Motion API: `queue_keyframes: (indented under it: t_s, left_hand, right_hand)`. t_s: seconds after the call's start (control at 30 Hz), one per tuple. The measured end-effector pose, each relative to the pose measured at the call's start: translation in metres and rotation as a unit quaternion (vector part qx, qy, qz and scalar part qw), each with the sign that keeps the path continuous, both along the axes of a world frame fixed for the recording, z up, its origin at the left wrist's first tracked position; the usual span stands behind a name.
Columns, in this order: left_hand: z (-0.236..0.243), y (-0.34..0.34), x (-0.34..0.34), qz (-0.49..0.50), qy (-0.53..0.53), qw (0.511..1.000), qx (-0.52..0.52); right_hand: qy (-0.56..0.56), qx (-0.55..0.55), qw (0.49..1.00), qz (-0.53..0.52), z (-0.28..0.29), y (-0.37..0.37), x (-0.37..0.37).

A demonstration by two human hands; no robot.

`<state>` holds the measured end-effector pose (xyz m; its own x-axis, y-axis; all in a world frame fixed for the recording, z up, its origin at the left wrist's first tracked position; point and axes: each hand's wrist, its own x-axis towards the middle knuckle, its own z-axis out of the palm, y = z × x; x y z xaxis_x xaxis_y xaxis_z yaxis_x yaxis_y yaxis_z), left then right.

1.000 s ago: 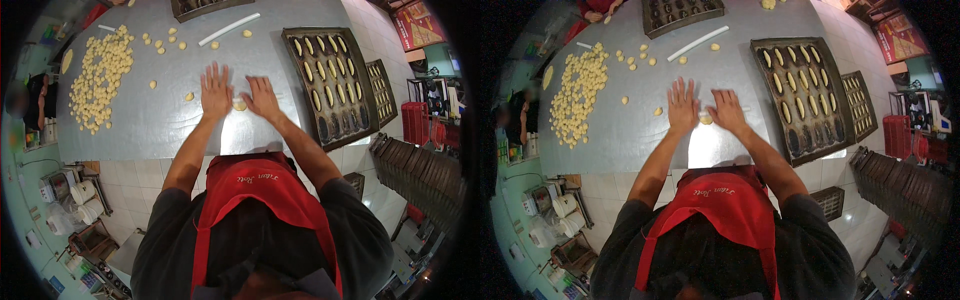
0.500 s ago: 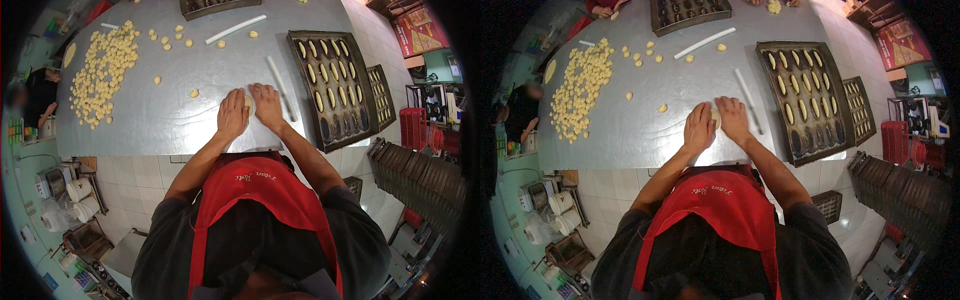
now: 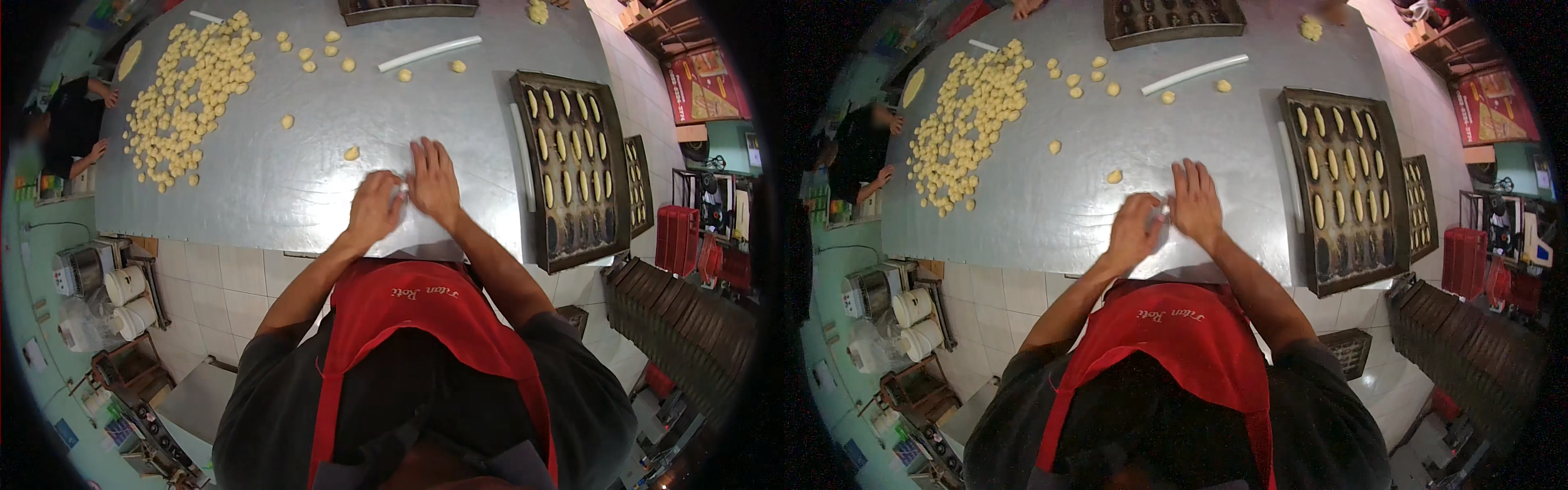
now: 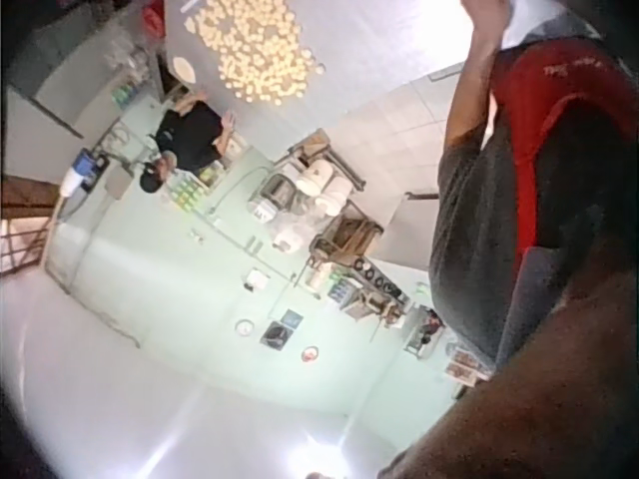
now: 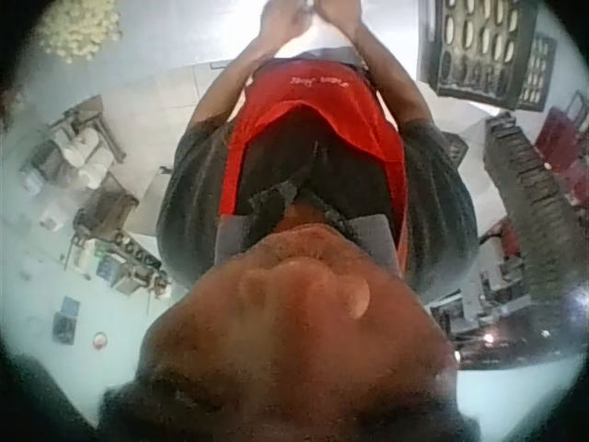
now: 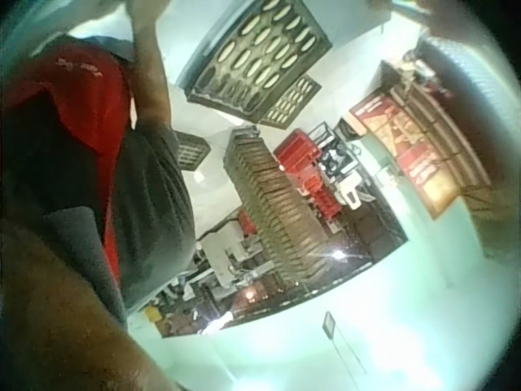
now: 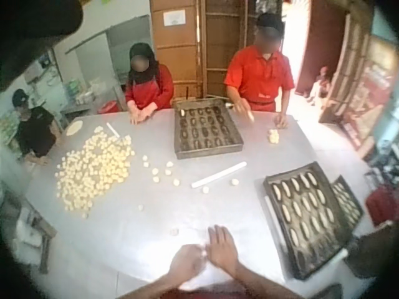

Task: Preparing and shaping dough into small rolls at a bakery production table.

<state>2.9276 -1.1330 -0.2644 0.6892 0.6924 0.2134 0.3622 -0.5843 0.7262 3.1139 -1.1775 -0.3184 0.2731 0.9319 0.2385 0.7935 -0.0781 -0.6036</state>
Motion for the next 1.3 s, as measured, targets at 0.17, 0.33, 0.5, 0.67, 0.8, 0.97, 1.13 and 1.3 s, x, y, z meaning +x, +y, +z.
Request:
queue_keyframes:
  t_s: [0.17,0.33,0.5,0.67,0.8,0.97,1.13,1.3]
  left_hand:
    - [-0.013,0.141,-0.072,0.169,0.032,0.979,0.114]
    - [-0.062,0.313,-0.047,0.236,0.083,0.966,0.071]
    - [-0.077,0.406,-0.020,0.253,0.155,0.939,0.174]
    - [-0.055,0.348,0.033,0.148,-0.048,0.987,-0.023]
    - [-0.030,0.232,0.033,0.057,-0.141,0.978,-0.143]
    - [-0.016,0.112,-0.004,0.096,-0.103,0.935,-0.325]
    - [-0.043,0.057,0.010,0.105,-0.095,0.919,-0.367]
    - [-0.035,0.004,0.064,-0.053,-0.069,0.911,-0.403]
  right_hand:
    - [-0.155,-0.184,0.967,0.080,0.027,-0.073,-0.038]
    - [-0.168,-0.065,0.983,-0.020,0.029,0.010,-0.009]
    - [0.008,-0.089,0.995,0.040,0.045,-0.034,-0.018]
    - [0.015,-0.102,0.994,-0.025,0.030,-0.100,0.003]
    - [0.042,0.009,0.986,-0.162,0.071,-0.115,0.032]
    - [0.187,0.258,0.861,-0.395,0.131,-0.181,0.100]
    - [-0.035,-0.108,0.882,-0.457,0.056,-0.286,0.165]
    - [-0.034,-0.005,0.959,-0.282,0.082,-0.167,0.129]
